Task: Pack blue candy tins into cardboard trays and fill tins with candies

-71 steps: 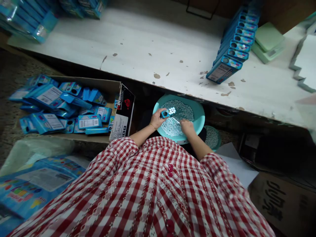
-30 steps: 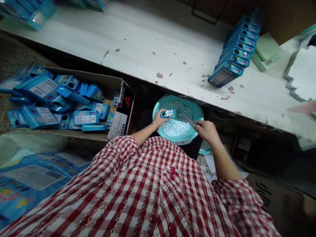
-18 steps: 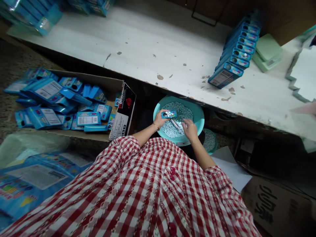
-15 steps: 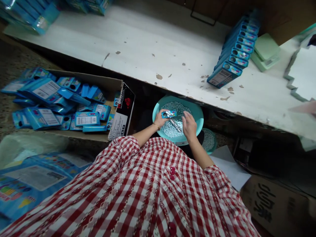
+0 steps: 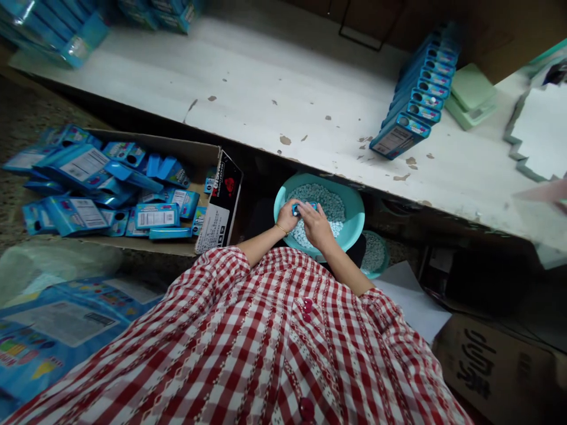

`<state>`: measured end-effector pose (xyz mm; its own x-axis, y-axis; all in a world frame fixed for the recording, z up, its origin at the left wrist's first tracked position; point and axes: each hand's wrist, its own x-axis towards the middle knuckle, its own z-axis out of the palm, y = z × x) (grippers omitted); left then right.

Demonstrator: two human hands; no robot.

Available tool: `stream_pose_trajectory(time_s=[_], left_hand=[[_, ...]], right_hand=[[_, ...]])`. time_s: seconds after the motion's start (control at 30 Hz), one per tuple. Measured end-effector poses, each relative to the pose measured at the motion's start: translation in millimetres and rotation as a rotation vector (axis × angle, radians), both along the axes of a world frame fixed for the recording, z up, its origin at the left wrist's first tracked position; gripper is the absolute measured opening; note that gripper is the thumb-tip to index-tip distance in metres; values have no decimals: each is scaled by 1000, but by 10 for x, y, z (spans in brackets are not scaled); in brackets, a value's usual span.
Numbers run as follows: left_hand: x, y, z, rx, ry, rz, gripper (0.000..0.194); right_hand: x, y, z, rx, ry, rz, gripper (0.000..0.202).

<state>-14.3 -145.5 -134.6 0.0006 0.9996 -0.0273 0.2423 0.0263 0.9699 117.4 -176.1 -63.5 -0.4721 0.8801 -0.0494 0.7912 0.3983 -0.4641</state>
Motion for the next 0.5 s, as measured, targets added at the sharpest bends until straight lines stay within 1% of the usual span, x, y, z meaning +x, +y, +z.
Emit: stream_pose_trajectory(time_s=[0.03,0.13,0.2,0.27,0.33,0.4,0.43,0.5], left_hand=[[-3,6,-3,-16,9,1,26],[-16,28,3,-64,55,-13,30],[-26,32,29,-85,80,-27,32],[-32,18,81,-92,82,-60,33],[-21,-10,170,-43,66,-118,32],[8,-39,296,48,36,-182,33],[25,-46,371,89,12,-198,37],[44,-37,532,145,-52,-184,55]], right_hand=[[13,13,-1,-2,29,-22,53],[90,46,-11,34,82,-178,49],[163,66,-20,49,108,-244,46],[229,85,-15,52,129,-254,47],[282,101,31,37,130,-200,50],[342,121,146,9,126,-109,48],[386,138,234,8,129,-77,44],[525,202,465,59,149,-70,38]])
